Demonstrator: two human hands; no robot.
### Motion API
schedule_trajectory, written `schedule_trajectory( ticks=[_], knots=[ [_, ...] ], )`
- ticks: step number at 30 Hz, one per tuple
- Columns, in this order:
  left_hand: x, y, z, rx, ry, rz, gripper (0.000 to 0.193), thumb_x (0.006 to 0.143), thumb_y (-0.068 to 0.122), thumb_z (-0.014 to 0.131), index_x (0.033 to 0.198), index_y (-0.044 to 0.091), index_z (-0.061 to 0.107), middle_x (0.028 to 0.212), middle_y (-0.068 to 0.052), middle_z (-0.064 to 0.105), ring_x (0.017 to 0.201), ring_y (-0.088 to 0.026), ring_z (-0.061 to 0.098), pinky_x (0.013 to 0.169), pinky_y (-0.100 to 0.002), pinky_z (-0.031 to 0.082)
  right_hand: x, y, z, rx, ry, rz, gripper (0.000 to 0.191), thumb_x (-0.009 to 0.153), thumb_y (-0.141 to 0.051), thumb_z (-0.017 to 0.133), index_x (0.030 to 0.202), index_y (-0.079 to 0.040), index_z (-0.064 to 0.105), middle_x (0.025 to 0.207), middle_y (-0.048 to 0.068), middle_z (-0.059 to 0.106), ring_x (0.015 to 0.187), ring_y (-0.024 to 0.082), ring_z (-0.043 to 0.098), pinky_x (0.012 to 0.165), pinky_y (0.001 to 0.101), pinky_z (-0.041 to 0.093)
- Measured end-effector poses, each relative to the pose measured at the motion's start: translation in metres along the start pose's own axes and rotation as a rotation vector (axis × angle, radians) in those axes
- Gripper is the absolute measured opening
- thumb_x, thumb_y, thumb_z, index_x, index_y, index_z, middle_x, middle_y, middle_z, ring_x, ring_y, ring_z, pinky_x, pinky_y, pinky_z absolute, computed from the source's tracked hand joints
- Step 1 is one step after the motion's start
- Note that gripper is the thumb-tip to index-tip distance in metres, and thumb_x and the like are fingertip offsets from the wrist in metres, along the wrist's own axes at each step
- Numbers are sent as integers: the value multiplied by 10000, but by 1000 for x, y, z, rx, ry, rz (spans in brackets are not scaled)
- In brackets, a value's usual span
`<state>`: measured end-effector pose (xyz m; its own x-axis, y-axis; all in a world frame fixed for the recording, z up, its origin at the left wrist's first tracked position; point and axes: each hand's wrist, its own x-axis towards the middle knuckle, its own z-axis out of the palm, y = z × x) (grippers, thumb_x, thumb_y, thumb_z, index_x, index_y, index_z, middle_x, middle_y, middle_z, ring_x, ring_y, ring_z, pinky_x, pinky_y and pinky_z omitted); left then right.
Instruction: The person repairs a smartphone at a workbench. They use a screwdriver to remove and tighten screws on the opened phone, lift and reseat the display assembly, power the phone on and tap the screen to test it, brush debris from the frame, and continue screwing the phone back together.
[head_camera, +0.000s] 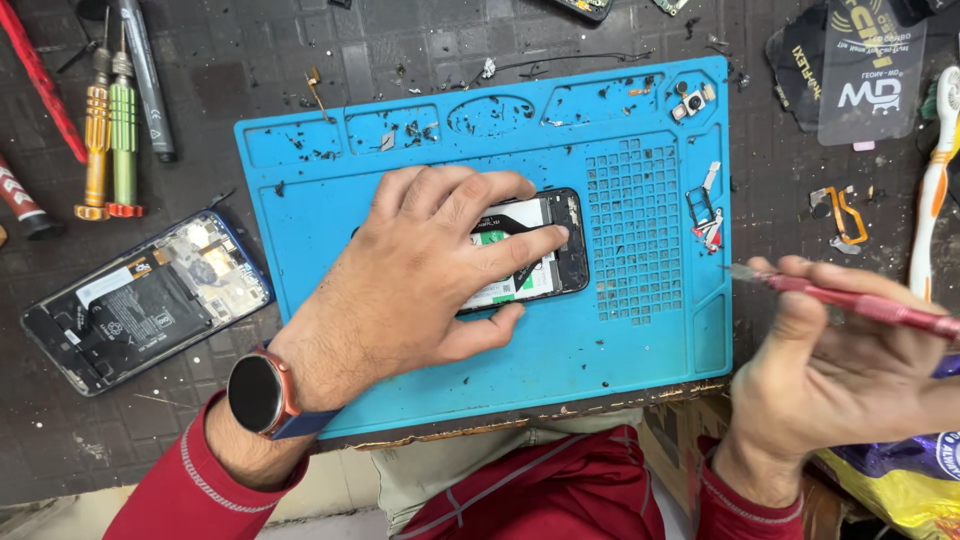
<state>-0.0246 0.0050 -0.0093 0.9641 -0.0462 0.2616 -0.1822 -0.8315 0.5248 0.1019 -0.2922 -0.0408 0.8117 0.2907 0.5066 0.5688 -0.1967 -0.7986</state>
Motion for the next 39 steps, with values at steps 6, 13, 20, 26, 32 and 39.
schedule_trajectory(
  ticks=[6,13,20,26,32,39],
  knots=[
    [0,1,0,5,-1,-2,581,806,332,794,1353,223,634,1380,-79,538,1266,-311,512,1057,-484,397,-11,4,0,-156,-98,1,549,1174,73,632,1482,-52,195,1226,199,588,1043,245,701,995,348,605],
    [0,0,1,18,0,7,580,810,333,793,1355,218,632,1379,-81,539,1260,-310,514,1058,-485,398,-11,7,-2,-201,-120,0,718,1152,110,600,1580,-120,72,1238,205,579,1049,254,702,1001,332,599],
    [-1,0,2,12,10,10,586,811,340,794,1360,219,629,1374,-83,538,1257,-307,521,1052,-483,400,-8,2,-1,13,-119,82,734,1165,76,633,1625,-127,99,1138,161,576,966,235,674,944,349,606],
    [-1,0,4,49,25,13,690,800,380,784,1407,127,573,1385,-76,541,1240,-302,528,1048,-482,405,45,-35,31,280,-385,344,750,1144,43,653,1638,-131,117,1058,125,575,894,226,668,889,363,627],
    [0,0,6,40,18,-5,729,797,389,774,1423,87,554,1364,-67,552,1206,-282,537,1046,-467,416,103,-33,85,449,-427,711,776,1008,10,639,1544,-110,91,1079,109,580,926,263,739,860,410,683],
    [-1,1,7,29,34,-8,727,792,389,776,1418,88,562,1365,-65,554,1215,-277,541,1047,-465,417,87,-15,74,397,-652,450,866,1019,110,717,1563,-146,94,1095,100,531,961,245,717,965,421,681]
  ],
)
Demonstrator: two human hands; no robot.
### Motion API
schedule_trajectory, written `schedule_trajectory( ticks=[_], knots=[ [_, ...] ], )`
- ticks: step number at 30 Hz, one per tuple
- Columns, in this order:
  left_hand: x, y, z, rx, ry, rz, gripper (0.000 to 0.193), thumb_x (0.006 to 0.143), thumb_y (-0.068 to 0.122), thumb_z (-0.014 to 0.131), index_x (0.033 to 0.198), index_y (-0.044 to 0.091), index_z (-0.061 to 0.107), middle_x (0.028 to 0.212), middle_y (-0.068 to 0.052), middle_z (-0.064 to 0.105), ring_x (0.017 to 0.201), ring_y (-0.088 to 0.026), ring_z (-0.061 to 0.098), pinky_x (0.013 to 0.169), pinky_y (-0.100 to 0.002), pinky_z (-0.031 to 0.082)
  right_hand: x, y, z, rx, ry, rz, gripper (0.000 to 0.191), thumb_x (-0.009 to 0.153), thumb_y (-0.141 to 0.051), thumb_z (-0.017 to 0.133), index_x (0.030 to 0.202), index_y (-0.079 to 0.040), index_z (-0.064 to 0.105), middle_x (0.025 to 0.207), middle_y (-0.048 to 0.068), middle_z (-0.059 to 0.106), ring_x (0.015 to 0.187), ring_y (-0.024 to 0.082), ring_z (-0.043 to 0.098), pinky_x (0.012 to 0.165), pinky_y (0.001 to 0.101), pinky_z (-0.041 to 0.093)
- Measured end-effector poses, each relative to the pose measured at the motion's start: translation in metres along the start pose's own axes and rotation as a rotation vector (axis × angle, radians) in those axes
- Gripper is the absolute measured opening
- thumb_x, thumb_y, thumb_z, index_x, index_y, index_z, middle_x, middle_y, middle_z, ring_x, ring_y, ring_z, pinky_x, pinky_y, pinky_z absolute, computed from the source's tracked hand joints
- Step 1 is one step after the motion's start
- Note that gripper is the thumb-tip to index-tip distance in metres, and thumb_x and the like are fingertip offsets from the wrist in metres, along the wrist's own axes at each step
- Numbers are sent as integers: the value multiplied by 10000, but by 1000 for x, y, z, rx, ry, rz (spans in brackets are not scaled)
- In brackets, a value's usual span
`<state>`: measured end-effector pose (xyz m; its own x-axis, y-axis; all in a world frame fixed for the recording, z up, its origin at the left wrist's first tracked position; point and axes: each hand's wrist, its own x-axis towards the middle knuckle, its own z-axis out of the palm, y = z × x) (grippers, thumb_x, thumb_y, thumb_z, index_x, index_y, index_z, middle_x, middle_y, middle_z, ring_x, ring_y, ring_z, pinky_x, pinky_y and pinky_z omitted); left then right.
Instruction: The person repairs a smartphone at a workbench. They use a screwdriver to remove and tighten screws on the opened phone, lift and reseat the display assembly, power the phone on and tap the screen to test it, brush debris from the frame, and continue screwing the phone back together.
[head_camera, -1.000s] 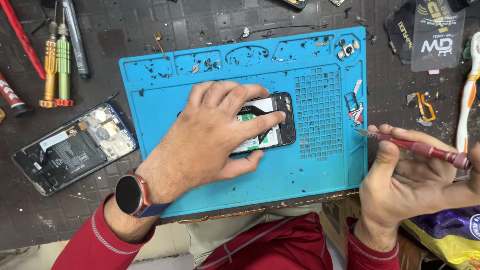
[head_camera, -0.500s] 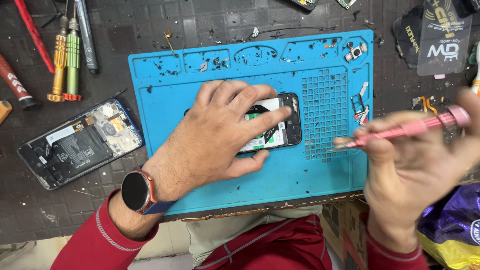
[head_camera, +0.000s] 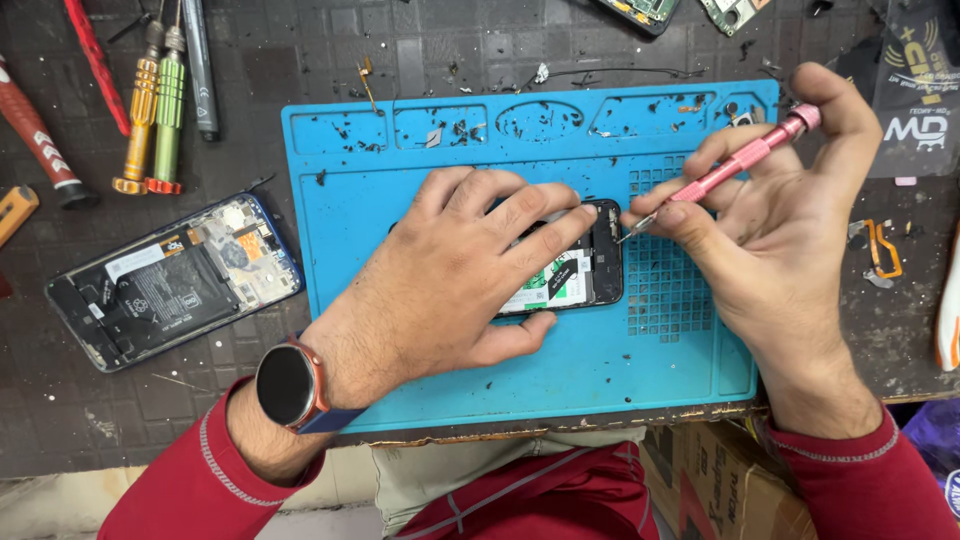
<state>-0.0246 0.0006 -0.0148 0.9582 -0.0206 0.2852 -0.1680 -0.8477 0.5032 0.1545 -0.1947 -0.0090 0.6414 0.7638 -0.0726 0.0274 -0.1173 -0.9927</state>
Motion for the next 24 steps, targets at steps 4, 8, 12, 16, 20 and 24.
schedule_trajectory(
  ticks=[4,8,12,16,20,24],
  knots=[
    [1,-1,1,12,11,13,719,794,389,778,1411,88,565,1359,-69,555,1215,-276,547,1035,-465,421,-3,10,-4,-76,-5,-56,871,1006,137,728,1559,-143,116,1099,124,543,961,227,702,948,410,690],
    [0,0,0,8,17,14,711,792,391,781,1395,81,568,1362,-74,555,1211,-285,550,1029,-462,429,-2,12,-1,-135,-14,-76,856,1011,154,732,1550,-126,128,1082,124,543,966,221,707,926,369,678],
    [1,0,0,9,20,22,712,793,388,783,1396,76,567,1356,-80,553,1211,-283,552,1028,-461,432,-1,9,2,-118,-20,-59,834,983,152,732,1518,-105,147,1074,138,569,948,217,715,895,340,665],
    [0,0,0,0,19,16,716,783,385,787,1393,79,570,1360,-79,551,1210,-281,554,1021,-458,432,-1,8,3,-145,-25,-79,815,995,151,729,1503,-103,145,1080,142,574,950,221,722,894,336,668],
    [0,0,1,1,28,19,702,794,378,789,1391,81,568,1365,-80,551,1221,-288,551,1028,-459,431,-2,10,3,-165,-36,-124,804,1012,156,729,1498,-105,143,1099,151,573,963,233,725,905,341,675],
    [0,-1,1,-8,21,16,714,790,381,791,1397,81,566,1360,-85,553,1220,-288,552,1028,-462,431,-3,11,2,-224,-60,-188,797,1027,168,730,1489,-110,142,1108,162,571,971,246,725,903,344,671]
  ],
)
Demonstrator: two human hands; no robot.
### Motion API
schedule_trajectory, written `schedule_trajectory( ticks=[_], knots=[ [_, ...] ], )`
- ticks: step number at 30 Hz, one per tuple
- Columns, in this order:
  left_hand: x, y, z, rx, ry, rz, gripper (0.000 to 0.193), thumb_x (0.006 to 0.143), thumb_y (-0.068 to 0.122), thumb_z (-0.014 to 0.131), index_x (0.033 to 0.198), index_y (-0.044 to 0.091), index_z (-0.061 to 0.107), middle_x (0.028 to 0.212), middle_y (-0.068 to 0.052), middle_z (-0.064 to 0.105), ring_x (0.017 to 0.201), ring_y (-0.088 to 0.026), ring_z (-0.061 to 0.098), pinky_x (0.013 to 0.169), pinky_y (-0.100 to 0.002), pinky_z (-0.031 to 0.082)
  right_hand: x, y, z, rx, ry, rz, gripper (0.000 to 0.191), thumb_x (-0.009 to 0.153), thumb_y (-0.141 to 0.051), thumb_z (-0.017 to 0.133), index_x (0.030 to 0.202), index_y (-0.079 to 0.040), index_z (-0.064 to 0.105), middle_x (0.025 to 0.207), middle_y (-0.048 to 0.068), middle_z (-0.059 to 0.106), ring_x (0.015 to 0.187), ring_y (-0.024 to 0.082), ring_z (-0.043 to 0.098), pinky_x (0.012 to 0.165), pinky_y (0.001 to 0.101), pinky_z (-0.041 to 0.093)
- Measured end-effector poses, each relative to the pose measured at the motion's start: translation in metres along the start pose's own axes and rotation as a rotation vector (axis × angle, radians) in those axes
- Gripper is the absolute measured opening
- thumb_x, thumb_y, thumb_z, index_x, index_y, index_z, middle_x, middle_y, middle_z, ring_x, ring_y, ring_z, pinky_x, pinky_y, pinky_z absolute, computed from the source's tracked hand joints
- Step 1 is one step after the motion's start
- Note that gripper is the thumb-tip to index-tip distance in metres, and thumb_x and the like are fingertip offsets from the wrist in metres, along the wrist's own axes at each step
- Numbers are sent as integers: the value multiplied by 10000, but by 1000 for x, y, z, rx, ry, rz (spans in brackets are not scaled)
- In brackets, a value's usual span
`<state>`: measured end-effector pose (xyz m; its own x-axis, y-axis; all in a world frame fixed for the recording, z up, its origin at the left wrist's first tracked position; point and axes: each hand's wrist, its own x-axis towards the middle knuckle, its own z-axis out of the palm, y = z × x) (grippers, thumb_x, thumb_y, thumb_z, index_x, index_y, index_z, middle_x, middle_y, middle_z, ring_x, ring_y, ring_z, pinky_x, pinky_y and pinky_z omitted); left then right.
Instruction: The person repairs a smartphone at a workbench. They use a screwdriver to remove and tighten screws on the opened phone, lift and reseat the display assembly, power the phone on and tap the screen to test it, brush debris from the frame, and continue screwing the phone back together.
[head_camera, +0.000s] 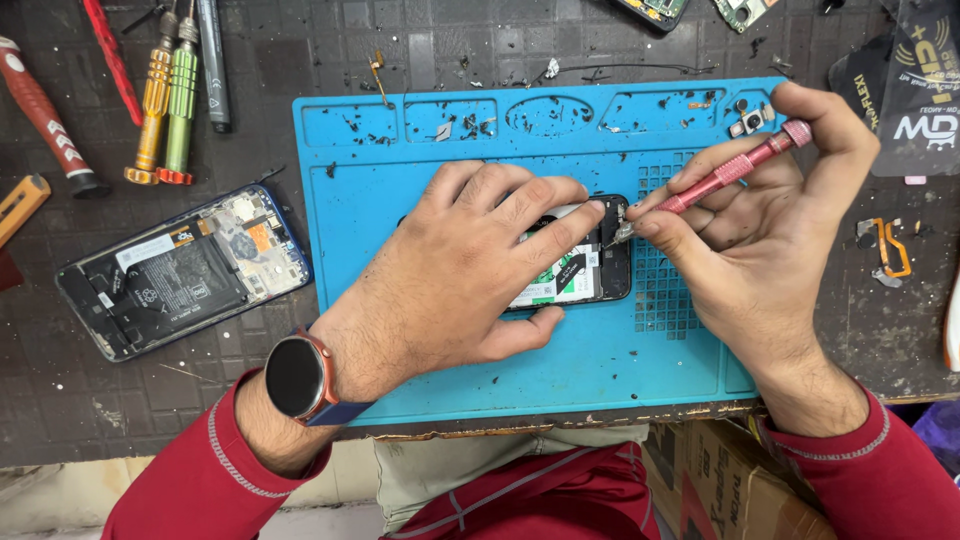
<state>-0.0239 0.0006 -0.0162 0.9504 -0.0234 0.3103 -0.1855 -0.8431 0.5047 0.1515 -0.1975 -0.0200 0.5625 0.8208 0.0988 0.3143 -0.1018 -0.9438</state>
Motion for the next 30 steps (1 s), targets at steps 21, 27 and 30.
schedule_trajectory(
  ticks=[21,27,30],
  knots=[
    [0,2,-1,-1,-16,-9,693,790,381,804,1389,125,568,1388,-80,543,1227,-298,546,1031,-478,427,-7,-8,5,-266,-8,-290,866,976,175,773,1471,-163,147,1162,190,528,932,225,707,876,349,657],
    [0,2,-1,-3,-10,-10,675,796,377,806,1378,122,577,1388,-75,543,1220,-296,546,1031,-475,428,-5,-5,1,-329,-73,-567,826,940,21,759,1570,-177,263,1148,195,637,988,290,729,904,405,668],
    [0,2,-1,-9,-3,-8,671,810,374,805,1390,126,577,1390,-68,543,1221,-291,543,1041,-472,428,-5,-9,-4,-319,-89,-594,682,1001,66,692,1536,-173,343,1137,177,670,989,282,759,890,398,659]
  ],
)
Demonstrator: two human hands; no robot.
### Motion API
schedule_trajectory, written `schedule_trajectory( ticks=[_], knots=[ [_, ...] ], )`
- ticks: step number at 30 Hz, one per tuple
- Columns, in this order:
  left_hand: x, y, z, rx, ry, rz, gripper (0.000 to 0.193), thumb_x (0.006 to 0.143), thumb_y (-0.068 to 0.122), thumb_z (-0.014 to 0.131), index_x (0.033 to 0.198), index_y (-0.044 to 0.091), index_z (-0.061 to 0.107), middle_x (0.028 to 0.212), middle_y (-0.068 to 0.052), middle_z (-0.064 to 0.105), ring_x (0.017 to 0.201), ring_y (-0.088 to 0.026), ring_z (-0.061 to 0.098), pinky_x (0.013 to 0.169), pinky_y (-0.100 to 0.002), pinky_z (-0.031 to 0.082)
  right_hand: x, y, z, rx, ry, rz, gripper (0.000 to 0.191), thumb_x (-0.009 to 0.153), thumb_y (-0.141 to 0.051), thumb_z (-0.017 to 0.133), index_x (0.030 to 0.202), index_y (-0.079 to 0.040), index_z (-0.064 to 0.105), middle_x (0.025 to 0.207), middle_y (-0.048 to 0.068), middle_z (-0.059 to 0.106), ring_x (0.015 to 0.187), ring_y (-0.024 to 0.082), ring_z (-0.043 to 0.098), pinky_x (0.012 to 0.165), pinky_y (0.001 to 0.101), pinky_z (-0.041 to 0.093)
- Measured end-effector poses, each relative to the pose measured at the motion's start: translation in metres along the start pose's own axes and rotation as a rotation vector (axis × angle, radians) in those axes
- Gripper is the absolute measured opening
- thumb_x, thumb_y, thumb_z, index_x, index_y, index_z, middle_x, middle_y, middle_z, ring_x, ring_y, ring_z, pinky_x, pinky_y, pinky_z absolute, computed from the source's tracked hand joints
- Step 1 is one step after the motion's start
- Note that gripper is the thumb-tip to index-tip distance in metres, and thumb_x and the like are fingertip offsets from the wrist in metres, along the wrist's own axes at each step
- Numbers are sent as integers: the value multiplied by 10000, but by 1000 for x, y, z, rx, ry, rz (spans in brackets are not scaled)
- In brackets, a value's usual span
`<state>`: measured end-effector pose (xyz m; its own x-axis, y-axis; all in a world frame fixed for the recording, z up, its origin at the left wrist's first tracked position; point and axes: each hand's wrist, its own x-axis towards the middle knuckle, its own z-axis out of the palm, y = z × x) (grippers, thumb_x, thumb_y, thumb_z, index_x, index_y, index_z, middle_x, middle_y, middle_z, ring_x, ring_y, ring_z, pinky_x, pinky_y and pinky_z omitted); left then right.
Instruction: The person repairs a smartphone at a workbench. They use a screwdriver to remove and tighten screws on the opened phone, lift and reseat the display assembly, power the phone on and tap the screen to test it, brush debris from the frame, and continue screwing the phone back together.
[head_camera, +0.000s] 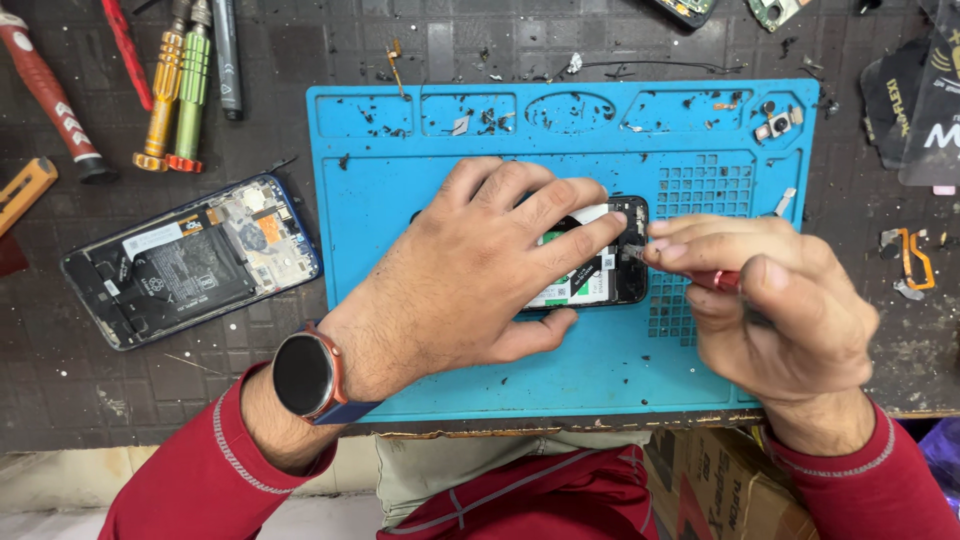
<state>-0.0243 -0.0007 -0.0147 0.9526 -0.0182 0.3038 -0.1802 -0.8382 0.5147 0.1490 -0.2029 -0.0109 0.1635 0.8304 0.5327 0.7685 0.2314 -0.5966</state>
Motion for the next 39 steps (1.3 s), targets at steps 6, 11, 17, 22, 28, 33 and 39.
schedule_trajectory(
  ticks=[6,11,17,22,28,33,39],
  knots=[
    [0,0,2,-6,9,-5,679,806,379,799,1399,132,578,1387,-59,541,1240,-293,532,1049,-475,428,7,-4,-3,-97,-38,107,324,894,-27,776,1135,-83,567,998,155,692,866,308,733,744,413,635],
    [0,0,3,-10,3,-6,681,813,382,797,1407,133,574,1392,-56,540,1242,-290,528,1046,-476,427,11,-3,-7,-44,12,-7,257,957,-144,724,986,-28,496,1047,146,686,949,330,719,887,459,635],
    [-1,0,-1,-19,-15,-19,681,806,381,799,1403,137,580,1389,-52,558,1227,-287,534,1033,-474,428,19,-7,-8,-83,13,67,324,903,-93,778,1084,-60,512,968,153,609,878,310,676,801,408,632],
    [1,0,-3,-20,-29,-10,659,804,361,801,1392,154,591,1396,-36,580,1221,-279,545,1029,-472,431,25,-5,-10,-8,-1,-61,394,946,-4,737,1142,-113,413,1051,171,649,902,310,709,832,437,642],
    [0,-1,-2,-46,-31,-25,667,797,340,811,1381,112,586,1409,-35,576,1231,-283,541,1041,-469,431,15,-1,-9,31,41,-14,452,912,3,815,1127,-106,434,1038,151,644,884,290,722,791,398,657],
    [-1,0,-6,-60,-60,-6,708,788,348,829,1392,97,558,1421,-48,576,1247,-284,537,1054,-453,411,16,-6,-11,73,35,29,315,885,-35,767,1050,-68,501,1065,205,657,911,341,734,786,429,637],
    [-1,0,-8,-23,-78,14,716,804,379,811,1402,91,543,1462,-35,563,1243,-262,540,1053,-441,409,17,-9,-5,34,78,-9,382,808,-42,855,935,-81,497,985,190,663,867,302,735,712,415,623]
  ],
)
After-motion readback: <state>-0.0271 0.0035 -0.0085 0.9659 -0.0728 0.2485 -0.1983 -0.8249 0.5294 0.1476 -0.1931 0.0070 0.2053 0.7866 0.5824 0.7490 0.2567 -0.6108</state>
